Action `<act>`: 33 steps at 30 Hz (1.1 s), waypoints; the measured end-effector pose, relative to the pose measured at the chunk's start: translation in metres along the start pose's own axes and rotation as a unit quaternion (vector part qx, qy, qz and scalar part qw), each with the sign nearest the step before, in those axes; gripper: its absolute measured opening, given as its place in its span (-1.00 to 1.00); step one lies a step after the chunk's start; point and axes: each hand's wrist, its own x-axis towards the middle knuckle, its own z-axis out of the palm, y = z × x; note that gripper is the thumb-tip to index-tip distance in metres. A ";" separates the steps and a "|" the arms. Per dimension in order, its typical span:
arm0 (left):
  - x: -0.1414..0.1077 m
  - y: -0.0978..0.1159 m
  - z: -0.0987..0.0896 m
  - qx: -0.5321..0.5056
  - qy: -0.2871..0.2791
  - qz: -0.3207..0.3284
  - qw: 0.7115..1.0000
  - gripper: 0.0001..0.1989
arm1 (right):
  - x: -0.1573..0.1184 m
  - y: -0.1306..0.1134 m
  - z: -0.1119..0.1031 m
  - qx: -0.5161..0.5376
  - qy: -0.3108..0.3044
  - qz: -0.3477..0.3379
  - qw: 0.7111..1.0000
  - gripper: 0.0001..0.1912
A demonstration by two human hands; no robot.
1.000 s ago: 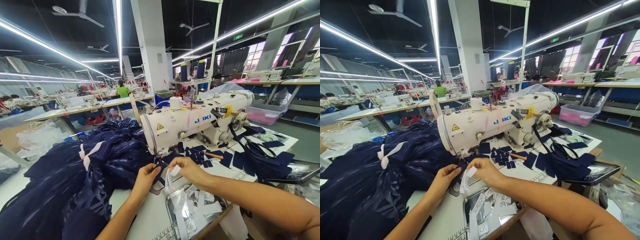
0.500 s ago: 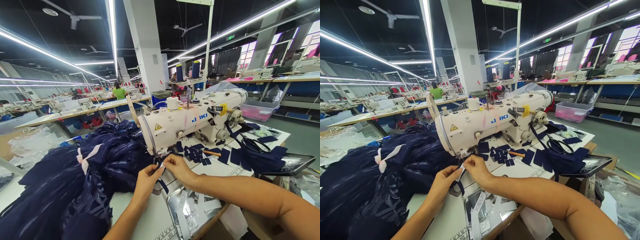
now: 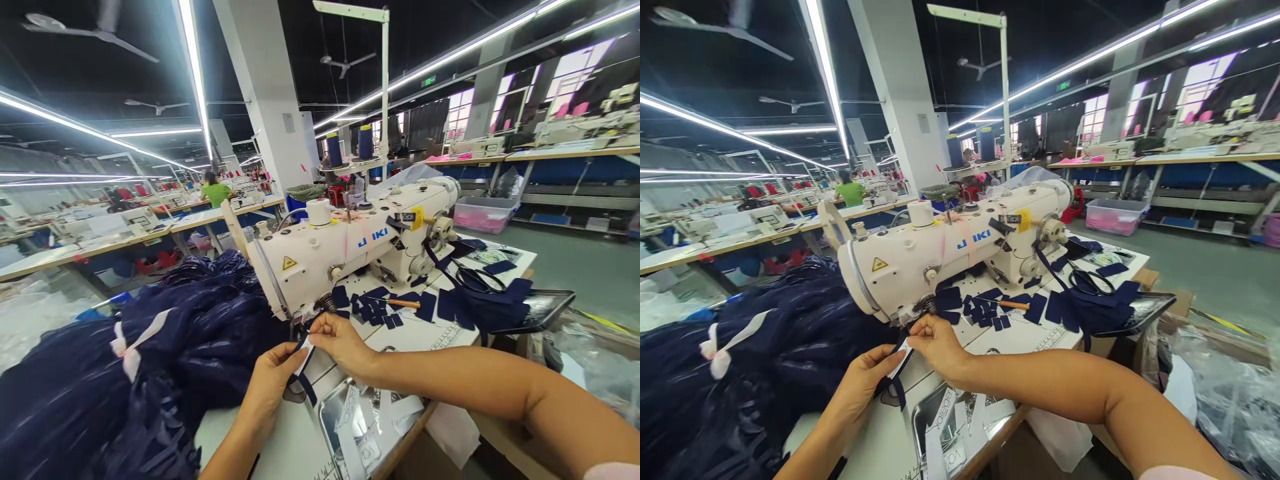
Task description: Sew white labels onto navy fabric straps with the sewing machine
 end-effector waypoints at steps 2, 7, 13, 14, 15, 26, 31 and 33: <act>0.001 0.002 0.000 -0.001 -0.003 0.000 1.000 -0.67 | 0.000 -0.002 0.001 -0.004 0.003 0.008 1.000 -0.88; 0.002 0.004 0.001 0.000 -0.007 -0.016 1.000 -0.67 | 0.002 -0.003 -0.006 -0.027 -0.001 0.004 1.000 -0.93; 0.004 0.000 0.001 0.010 0.001 -0.009 1.000 -0.66 | 0.007 -0.001 -0.023 -0.069 -0.057 -0.028 0.996 -0.78; 0.005 -0.002 0.001 0.014 -0.001 -0.003 1.000 -0.67 | 0.008 0.000 -0.024 -0.082 -0.068 -0.032 0.994 -0.78; 0.006 -0.003 0.000 0.022 -0.002 0.003 1.000 -0.68 | 0.008 0.000 -0.025 -0.095 -0.079 -0.034 0.992 -0.78; 0.007 -0.013 0.000 0.414 0.148 0.398 0.805 -0.66 | 0.014 0.001 -0.030 -0.040 -0.019 0.024 0.999 -0.69; 0.000 -0.014 0.003 0.501 0.175 0.503 0.682 -0.82 | 0.003 -0.001 -0.025 -0.056 -0.054 0.020 0.997 -0.72; -0.003 -0.013 0.003 0.515 0.179 0.509 0.666 -0.85 | 0.001 -0.001 -0.022 -0.060 -0.063 0.017 0.996 -0.73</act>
